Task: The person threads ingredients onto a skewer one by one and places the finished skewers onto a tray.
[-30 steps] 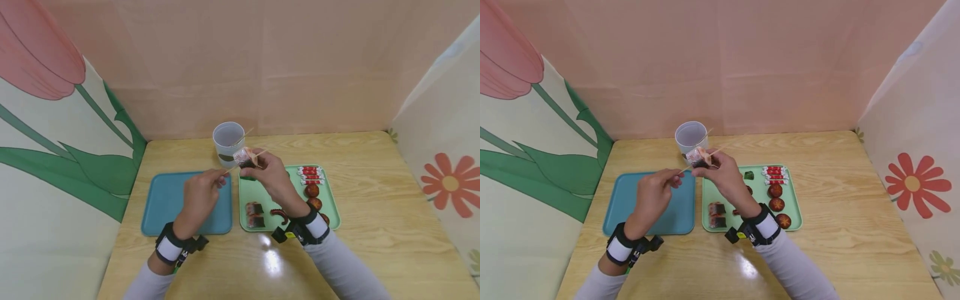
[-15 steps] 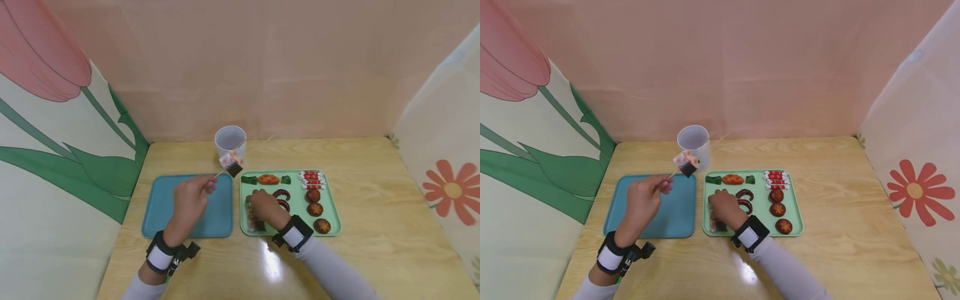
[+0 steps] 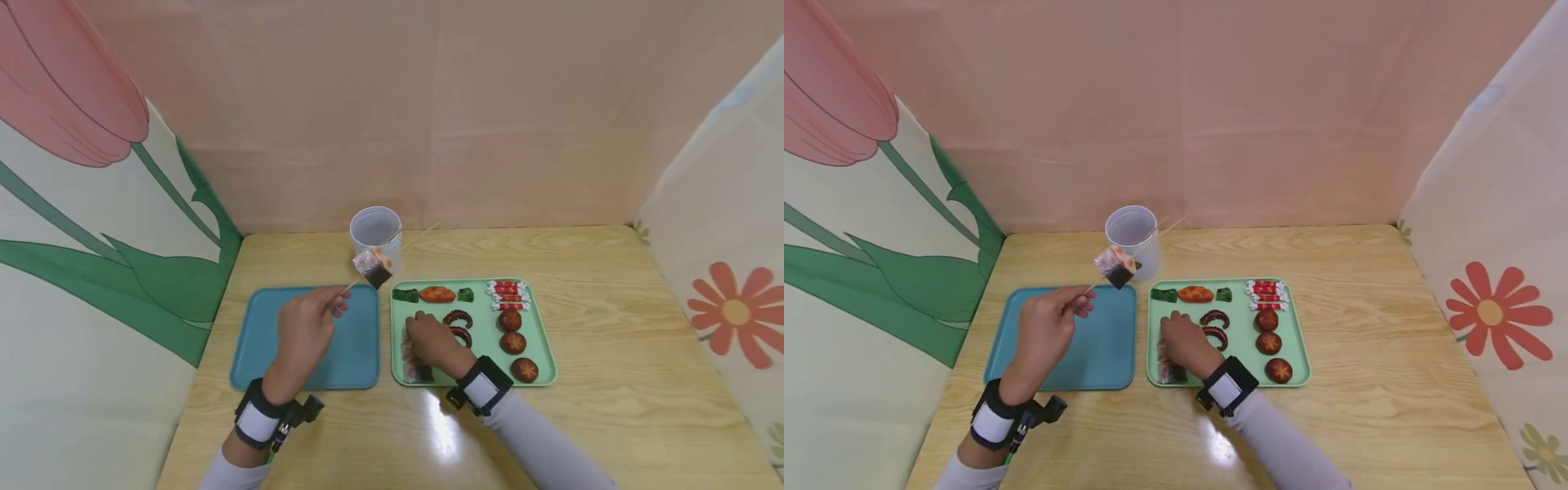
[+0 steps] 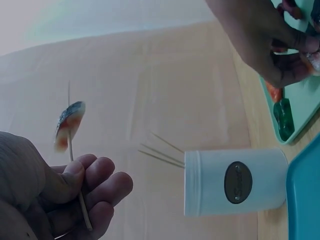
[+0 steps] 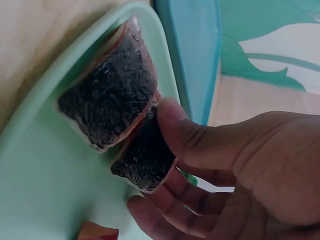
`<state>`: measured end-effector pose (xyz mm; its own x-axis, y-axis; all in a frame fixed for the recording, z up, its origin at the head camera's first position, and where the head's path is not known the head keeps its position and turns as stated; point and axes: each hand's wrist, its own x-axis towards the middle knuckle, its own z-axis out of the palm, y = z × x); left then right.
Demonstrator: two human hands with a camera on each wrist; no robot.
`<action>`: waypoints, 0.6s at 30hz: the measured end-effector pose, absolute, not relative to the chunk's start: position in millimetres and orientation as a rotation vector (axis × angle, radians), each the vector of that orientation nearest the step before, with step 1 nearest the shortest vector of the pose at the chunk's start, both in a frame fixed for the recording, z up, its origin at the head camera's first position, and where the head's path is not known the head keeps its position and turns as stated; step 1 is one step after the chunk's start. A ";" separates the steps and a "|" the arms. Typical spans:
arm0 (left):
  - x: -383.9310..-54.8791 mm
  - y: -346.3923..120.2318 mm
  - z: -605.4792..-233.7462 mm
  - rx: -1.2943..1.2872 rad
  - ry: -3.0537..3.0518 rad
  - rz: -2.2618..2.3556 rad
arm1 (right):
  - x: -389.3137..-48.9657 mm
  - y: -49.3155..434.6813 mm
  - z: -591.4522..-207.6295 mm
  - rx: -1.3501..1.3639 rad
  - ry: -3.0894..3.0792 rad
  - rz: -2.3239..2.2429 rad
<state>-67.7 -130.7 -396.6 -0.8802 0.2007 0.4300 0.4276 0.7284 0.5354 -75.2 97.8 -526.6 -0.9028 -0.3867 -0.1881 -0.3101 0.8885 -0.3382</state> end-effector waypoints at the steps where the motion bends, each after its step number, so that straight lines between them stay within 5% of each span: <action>1: -67.6 -130.7 -396.4 -0.488 -2.589 -0.923 | -76.0 98.4 -526.3 -0.517 2.787 -0.471; 9: -71.1 -129.1 -395.4 -0.494 -2.590 -0.930 | -96.2 118.3 -517.3 -0.257 2.699 -1.052; 18: -73.8 -130.4 -401.6 -0.506 -2.604 -0.870 | -122.6 165.9 -438.2 0.082 2.310 -2.056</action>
<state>-73.8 -130.4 -401.6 -0.8758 0.2213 0.4289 0.4347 0.7480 0.5016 -122.6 165.9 -438.2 -0.9974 0.0080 -0.0712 0.0716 0.1155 -0.9907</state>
